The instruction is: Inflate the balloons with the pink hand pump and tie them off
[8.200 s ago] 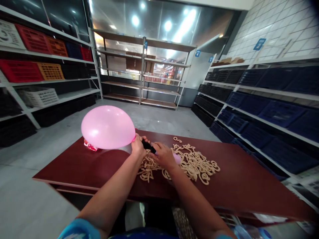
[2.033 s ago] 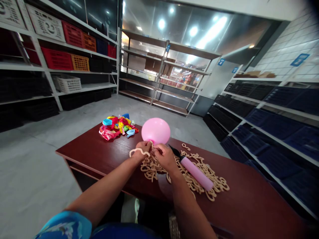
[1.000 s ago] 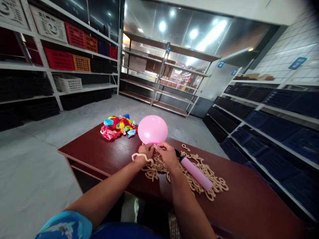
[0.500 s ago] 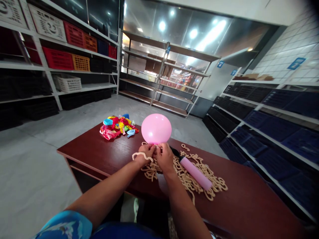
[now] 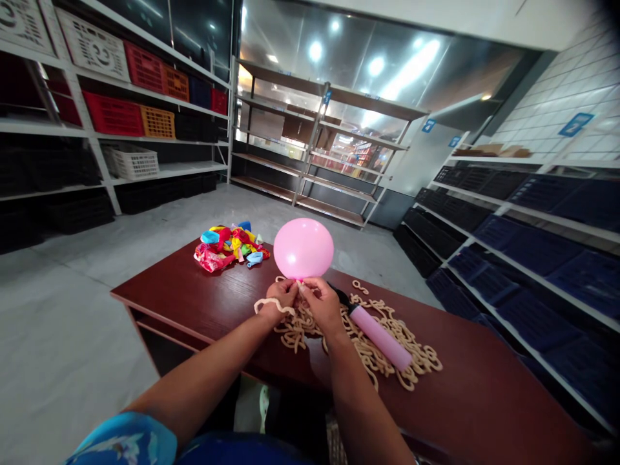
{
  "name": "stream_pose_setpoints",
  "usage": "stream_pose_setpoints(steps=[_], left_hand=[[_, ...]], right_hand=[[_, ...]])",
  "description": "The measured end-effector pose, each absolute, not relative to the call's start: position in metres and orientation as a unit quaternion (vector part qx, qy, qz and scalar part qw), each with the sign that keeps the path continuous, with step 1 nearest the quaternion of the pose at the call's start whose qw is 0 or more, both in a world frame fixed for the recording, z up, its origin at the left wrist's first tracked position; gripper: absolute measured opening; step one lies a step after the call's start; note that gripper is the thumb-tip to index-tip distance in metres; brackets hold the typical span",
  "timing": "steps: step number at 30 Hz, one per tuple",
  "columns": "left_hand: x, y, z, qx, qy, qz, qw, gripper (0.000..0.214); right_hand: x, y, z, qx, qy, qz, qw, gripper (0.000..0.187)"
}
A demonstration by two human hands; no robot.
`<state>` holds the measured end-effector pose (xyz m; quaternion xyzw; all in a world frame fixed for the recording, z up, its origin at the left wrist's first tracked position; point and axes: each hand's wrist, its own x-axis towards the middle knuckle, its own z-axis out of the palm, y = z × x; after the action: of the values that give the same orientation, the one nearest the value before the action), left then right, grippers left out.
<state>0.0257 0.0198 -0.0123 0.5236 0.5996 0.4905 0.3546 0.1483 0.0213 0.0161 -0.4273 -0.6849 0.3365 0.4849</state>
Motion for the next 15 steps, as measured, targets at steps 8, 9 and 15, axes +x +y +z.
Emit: stream_pose_setpoints(steps=[8,9,15], left_hand=[[0.024,0.018,-0.009,0.563,0.601,0.468,0.320,0.029],[0.024,0.018,-0.008,0.577,0.605,0.454,0.308,0.029],[0.023,0.014,-0.002,0.657,0.586,0.400,0.256,0.028]], right_hand=[[0.152,0.025,0.010,-0.438,-0.661,0.337,0.507,0.023],[0.153,0.025,0.009,-0.444,-0.652,0.347,0.507,0.023],[0.157,0.031,0.007,-0.469,-0.619,0.330,0.537,0.024]])
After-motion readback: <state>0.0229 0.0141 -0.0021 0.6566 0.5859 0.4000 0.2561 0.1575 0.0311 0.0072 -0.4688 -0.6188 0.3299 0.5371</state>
